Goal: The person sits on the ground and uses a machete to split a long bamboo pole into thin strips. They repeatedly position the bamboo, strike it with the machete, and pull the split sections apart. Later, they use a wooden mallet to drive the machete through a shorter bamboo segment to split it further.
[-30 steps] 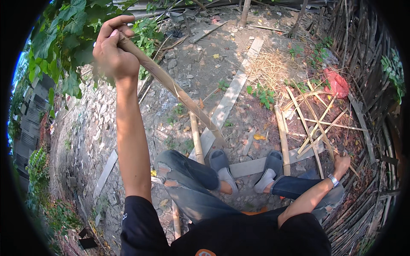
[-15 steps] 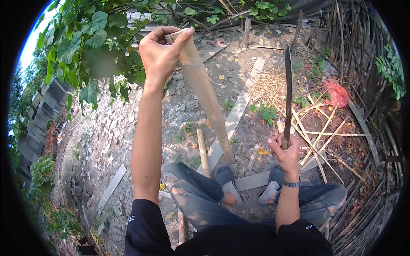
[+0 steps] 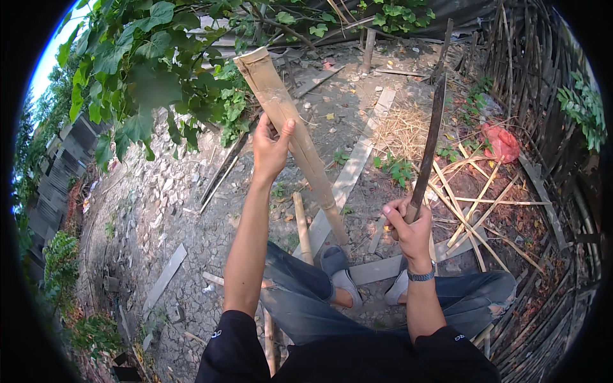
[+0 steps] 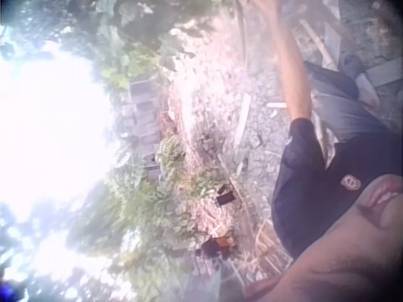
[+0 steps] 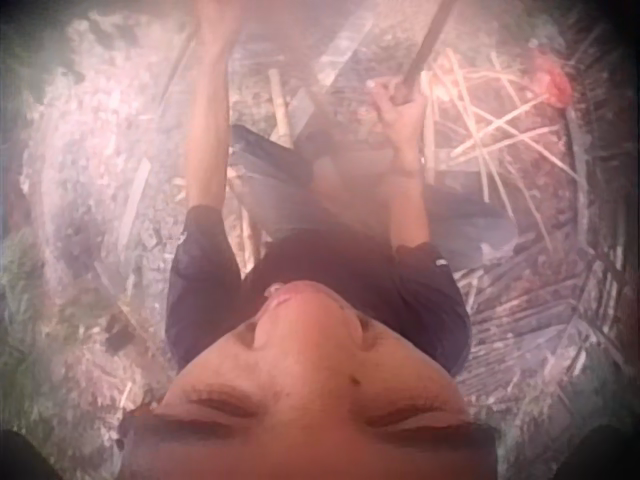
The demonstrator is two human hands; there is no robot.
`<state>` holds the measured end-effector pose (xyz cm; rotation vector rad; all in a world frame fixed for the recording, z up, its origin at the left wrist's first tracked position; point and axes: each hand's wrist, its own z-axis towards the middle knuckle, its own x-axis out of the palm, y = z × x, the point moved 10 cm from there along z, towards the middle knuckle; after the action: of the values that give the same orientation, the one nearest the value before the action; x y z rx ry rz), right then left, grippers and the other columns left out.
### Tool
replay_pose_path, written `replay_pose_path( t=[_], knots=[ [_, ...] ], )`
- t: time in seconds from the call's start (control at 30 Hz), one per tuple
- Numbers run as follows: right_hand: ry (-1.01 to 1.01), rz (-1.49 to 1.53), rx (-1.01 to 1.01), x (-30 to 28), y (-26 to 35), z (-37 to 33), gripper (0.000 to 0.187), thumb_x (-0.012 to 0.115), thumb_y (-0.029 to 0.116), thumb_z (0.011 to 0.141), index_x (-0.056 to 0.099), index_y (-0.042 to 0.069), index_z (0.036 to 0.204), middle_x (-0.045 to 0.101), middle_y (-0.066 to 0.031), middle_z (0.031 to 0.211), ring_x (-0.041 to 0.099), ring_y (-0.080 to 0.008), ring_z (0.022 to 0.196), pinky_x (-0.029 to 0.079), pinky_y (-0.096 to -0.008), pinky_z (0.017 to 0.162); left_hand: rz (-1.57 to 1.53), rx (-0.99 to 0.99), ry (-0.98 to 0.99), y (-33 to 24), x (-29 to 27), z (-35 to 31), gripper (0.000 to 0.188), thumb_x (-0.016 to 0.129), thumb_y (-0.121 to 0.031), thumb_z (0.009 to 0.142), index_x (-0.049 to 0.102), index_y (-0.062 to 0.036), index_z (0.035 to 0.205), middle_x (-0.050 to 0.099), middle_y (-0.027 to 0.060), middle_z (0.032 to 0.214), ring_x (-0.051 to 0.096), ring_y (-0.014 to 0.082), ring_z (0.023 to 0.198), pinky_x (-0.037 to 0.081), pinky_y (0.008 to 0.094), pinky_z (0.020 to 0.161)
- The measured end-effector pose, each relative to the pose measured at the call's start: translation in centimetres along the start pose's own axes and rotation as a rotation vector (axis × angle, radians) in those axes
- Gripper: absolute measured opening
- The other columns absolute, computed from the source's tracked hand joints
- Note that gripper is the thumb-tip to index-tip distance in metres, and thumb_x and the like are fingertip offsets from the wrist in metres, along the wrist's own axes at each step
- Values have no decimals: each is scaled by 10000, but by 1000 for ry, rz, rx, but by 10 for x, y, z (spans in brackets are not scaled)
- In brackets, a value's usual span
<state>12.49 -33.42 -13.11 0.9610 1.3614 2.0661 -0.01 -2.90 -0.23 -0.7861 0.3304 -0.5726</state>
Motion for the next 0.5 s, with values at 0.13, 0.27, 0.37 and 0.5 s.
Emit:
replay_pose_path(
  t=[0.13,0.27,0.37,0.5],
  knots=[
    [6,-34,-155,12,16,14,357,805,26,847,457,83,790,710,-131,965,645,-114,714,528,-265,595,-1,-18,154,-11,27,-4,395,775,-229,937,636,7,1222,734,80,1047,683,142,946,553,313,857],
    [19,-279,-280,39,10,61,345,899,150,767,587,6,805,725,-109,910,677,-142,783,549,-295,691,-85,-64,327,-22,80,-11,401,815,-200,896,661,18,1195,744,100,1038,696,150,947,564,315,864],
    [49,-366,-98,60,3,88,355,918,164,739,617,-7,816,723,-96,851,677,-141,759,548,-306,685,-100,-41,345,-21,91,-9,405,824,-182,882,667,22,1194,749,112,1039,707,159,944,571,313,851],
    [73,-274,-151,58,-11,117,314,899,119,749,614,3,812,713,-88,770,686,-142,719,550,-319,650,-68,-27,346,-21,95,-1,402,828,-166,868,673,26,1186,766,120,999,728,158,900,586,306,799]
  ],
)
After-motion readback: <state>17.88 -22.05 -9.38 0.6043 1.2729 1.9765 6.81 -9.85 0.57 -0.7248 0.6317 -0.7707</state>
